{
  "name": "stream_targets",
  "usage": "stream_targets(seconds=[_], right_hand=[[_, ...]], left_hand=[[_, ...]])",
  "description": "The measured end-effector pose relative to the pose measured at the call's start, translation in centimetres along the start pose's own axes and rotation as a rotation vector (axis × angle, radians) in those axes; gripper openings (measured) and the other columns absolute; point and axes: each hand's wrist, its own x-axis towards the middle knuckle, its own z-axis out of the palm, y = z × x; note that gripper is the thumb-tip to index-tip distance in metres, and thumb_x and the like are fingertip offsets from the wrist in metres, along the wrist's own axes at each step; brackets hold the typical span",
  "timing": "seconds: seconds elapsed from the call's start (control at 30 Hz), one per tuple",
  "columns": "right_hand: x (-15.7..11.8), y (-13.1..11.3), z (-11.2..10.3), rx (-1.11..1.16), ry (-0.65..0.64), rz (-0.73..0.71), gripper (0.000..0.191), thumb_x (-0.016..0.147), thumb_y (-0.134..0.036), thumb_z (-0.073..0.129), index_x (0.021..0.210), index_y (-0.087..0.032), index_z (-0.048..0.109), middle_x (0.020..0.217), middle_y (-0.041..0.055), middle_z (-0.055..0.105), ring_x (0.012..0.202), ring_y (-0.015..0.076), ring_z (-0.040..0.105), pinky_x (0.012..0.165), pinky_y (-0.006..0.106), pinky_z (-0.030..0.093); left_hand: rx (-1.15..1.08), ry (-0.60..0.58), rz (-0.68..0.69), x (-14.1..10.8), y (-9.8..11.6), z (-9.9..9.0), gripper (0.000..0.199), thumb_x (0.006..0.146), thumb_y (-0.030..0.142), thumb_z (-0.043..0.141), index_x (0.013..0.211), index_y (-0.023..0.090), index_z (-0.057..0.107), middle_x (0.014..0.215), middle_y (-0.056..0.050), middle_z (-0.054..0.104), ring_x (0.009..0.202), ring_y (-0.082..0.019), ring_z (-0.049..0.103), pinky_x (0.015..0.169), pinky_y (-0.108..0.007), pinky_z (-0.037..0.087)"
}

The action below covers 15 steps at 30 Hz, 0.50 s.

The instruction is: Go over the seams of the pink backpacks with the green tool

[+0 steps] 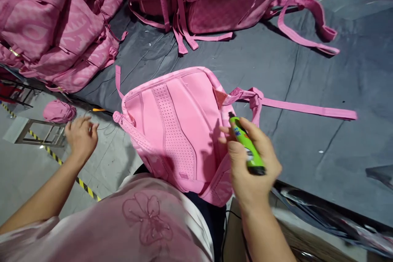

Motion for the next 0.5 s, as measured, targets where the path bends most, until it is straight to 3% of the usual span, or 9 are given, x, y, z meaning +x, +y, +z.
stream_targets(seconds=[0.07,0.13,0.2,0.23,0.3,0.37,0.47,0.5], right_hand=[[-0.8,0.8,2.0,-0.029,-0.025,-0.162,0.047,0.091,-0.036,0.067,0.135,-0.023,0.063,0.126,0.0150,0.068,0.109,0.0303,0.070,0.092,0.046,0.059],[-1.1,2.3,3.2,-0.144,-0.053,-0.353,0.049,0.092,-0.027,0.064,0.139,-0.021,0.057,0.127,0.0156,0.067,0.119,0.0300,0.065,0.101,0.047,0.054],[-1.0,4.0,3.0,-0.287,-0.063,-0.482,0.049,0.091,-0.024,0.063,0.139,-0.020,0.054,0.126,0.0157,0.068,0.119,0.0301,0.064,0.102,0.047,0.052],[-0.8,4.8,2.5,-0.351,-0.041,-0.498,0.048,0.091,-0.025,0.063,0.138,-0.020,0.054,0.122,0.0153,0.069,0.116,0.0300,0.066,0.101,0.047,0.053],[-0.4,6.0,0.8,-0.432,0.067,-0.423,0.043,0.092,-0.028,0.062,0.133,-0.018,0.056,0.119,0.0156,0.070,0.111,0.0298,0.068,0.097,0.046,0.054],[-0.3,6.5,-0.9,-0.371,0.212,-0.284,0.038,0.093,-0.030,0.061,0.129,-0.016,0.057,0.117,0.0156,0.070,0.104,0.0277,0.071,0.094,0.045,0.056],[-0.5,5.8,-1.8,-0.177,0.243,-0.157,0.035,0.094,-0.030,0.063,0.126,-0.019,0.056,0.102,0.0088,0.073,0.090,0.0237,0.075,0.090,0.045,0.058],[-0.6,5.3,-1.6,-0.120,0.213,-0.139,0.033,0.094,-0.030,0.064,0.125,-0.020,0.055,0.095,0.0054,0.073,0.085,0.0223,0.075,0.088,0.043,0.058]], left_hand=[[-0.172,0.198,0.205,3.0,5.5,0.0,0.036,0.100,0.041,0.042,0.121,0.019,0.061,0.146,-0.017,0.054,0.145,-0.030,0.040,0.121,-0.054,0.024],[-0.315,0.304,0.422,6.0,11.3,0.6,0.060,0.095,0.057,0.050,0.141,0.018,0.049,0.153,-0.019,0.046,0.147,-0.034,0.035,0.118,-0.054,0.028],[-0.377,0.246,0.545,8.6,15.7,1.5,0.076,0.088,0.066,0.057,0.144,0.017,0.046,0.146,-0.020,0.052,0.136,-0.036,0.046,0.110,-0.052,0.037],[-0.400,0.199,0.568,9.6,17.2,1.9,0.074,0.086,0.067,0.060,0.140,0.017,0.052,0.136,-0.019,0.060,0.126,-0.034,0.054,0.104,-0.049,0.042],[-0.492,0.140,0.564,11.5,18.5,2.6,0.056,0.089,0.064,0.059,0.122,0.019,0.065,0.112,-0.012,0.071,0.105,-0.026,0.063,0.093,-0.041,0.048],[-0.705,0.194,0.446,13.0,18.3,2.6,0.045,0.096,0.059,0.050,0.100,0.019,0.069,0.088,-0.005,0.072,0.084,-0.019,0.065,0.081,-0.034,0.051],[-1.023,0.512,0.198,14.5,18.2,1.2,0.050,0.103,0.056,0.036,0.087,0.017,0.064,0.071,-0.001,0.065,0.064,-0.013,0.061,0.065,-0.030,0.049],[-1.033,0.613,0.221,14.4,18.7,0.5,0.049,0.103,0.054,0.038,0.087,0.016,0.064,0.074,-0.002,0.065,0.068,-0.014,0.062,0.067,-0.031,0.050]])
